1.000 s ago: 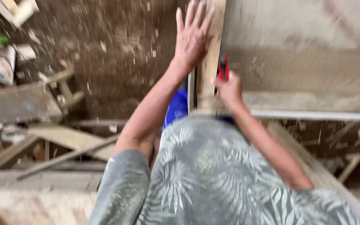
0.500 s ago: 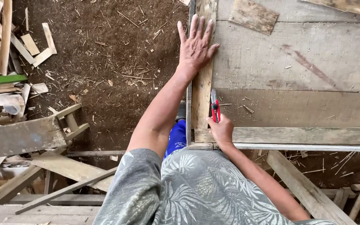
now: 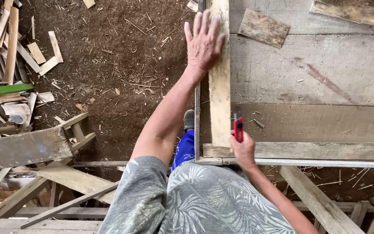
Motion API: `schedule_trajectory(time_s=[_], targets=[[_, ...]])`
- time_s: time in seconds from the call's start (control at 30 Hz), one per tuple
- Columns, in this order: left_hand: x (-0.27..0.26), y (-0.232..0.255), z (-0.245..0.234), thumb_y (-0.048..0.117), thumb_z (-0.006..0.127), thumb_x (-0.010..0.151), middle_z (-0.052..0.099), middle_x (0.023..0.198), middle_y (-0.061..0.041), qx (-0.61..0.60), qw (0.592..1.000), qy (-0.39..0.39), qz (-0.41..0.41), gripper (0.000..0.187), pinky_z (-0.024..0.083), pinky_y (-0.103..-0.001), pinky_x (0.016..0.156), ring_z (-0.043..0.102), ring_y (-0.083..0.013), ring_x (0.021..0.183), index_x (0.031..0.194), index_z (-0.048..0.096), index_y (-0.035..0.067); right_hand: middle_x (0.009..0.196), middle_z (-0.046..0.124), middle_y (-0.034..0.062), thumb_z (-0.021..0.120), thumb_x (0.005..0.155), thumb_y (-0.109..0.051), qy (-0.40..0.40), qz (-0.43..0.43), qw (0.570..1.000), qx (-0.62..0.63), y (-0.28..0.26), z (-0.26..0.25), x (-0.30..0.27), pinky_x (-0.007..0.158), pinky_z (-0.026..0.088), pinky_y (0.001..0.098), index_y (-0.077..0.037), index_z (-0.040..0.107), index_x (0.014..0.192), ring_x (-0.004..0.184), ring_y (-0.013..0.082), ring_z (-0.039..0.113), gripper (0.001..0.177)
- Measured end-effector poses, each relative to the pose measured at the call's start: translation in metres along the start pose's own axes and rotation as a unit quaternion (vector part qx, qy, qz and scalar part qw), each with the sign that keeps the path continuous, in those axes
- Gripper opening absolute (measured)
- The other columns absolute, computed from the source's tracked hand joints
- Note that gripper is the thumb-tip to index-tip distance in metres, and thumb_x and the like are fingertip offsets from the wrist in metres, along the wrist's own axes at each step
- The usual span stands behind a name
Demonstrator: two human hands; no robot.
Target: Trimming thin wood strips or veneer using a utility knife on a wooden surface
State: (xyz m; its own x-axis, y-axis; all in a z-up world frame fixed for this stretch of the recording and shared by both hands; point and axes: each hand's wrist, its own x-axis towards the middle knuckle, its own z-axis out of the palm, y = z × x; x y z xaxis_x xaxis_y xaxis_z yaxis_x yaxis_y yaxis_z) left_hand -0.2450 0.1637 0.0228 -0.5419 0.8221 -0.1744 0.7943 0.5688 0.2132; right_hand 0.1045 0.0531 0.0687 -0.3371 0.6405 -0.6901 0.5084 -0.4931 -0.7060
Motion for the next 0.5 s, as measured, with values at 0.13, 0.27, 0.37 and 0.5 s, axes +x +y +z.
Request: schedule_trajectory(time_s=[0.13, 0.27, 0.37, 0.5], targets=[[0.029, -0.006, -0.003, 0.056, 0.044, 0.113, 0.007, 0.170, -0.009, 0.011, 0.997, 0.019, -0.068, 0.065, 0.013, -0.069, 0.126, 0.008, -0.0350, 0.158, 0.167, 0.027, 0.024, 0.079, 0.062, 0.0054, 0.072, 0.093, -0.007, 0.069, -0.010, 0.998, -0.005, 0.004, -0.050, 0.004, 0.041, 0.052, 0.0201, 0.003, 0.067, 0.113, 0.047, 0.0115, 0.055, 0.023], [0.062, -0.008, -0.014, 0.067, 0.046, 0.113, -0.002, 0.170, -0.011, 0.023, 0.996, 0.016, -0.085, 0.078, 0.009, -0.072, 0.125, -0.001, -0.0376, 0.157, 0.169, 0.023, 0.017, 0.078, 0.061, 0.0056, 0.072, 0.092, -0.009, 0.102, -0.042, 0.993, -0.043, -0.001, -0.092, 0.010, 0.044, 0.049, 0.0238, 0.001, 0.069, 0.106, 0.047, 0.0124, 0.053, 0.018], [0.094, -0.006, -0.025, 0.069, 0.037, 0.114, -0.009, 0.169, -0.014, 0.046, 0.993, -0.046, -0.096, 0.081, 0.005, -0.072, 0.125, -0.007, -0.0384, 0.157, 0.171, 0.013, 0.017, 0.067, 0.059, 0.0038, 0.071, 0.094, -0.009, 0.117, -0.054, 0.988, -0.085, -0.009, -0.107, 0.021, 0.047, 0.052, 0.0258, 0.000, 0.070, 0.107, 0.048, 0.0133, 0.055, 0.016], [0.105, 0.010, 0.000, 0.068, 0.036, 0.111, -0.014, 0.167, -0.013, 0.097, 0.991, 0.051, -0.073, 0.080, 0.015, -0.076, 0.123, -0.005, -0.0414, 0.155, 0.164, 0.026, 0.010, 0.063, 0.058, 0.0021, 0.070, 0.091, -0.009, 0.140, -0.040, 0.987, -0.072, -0.029, -0.112, 0.027, 0.050, 0.049, 0.0264, -0.003, 0.071, 0.104, 0.048, 0.0121, 0.054, 0.015]])
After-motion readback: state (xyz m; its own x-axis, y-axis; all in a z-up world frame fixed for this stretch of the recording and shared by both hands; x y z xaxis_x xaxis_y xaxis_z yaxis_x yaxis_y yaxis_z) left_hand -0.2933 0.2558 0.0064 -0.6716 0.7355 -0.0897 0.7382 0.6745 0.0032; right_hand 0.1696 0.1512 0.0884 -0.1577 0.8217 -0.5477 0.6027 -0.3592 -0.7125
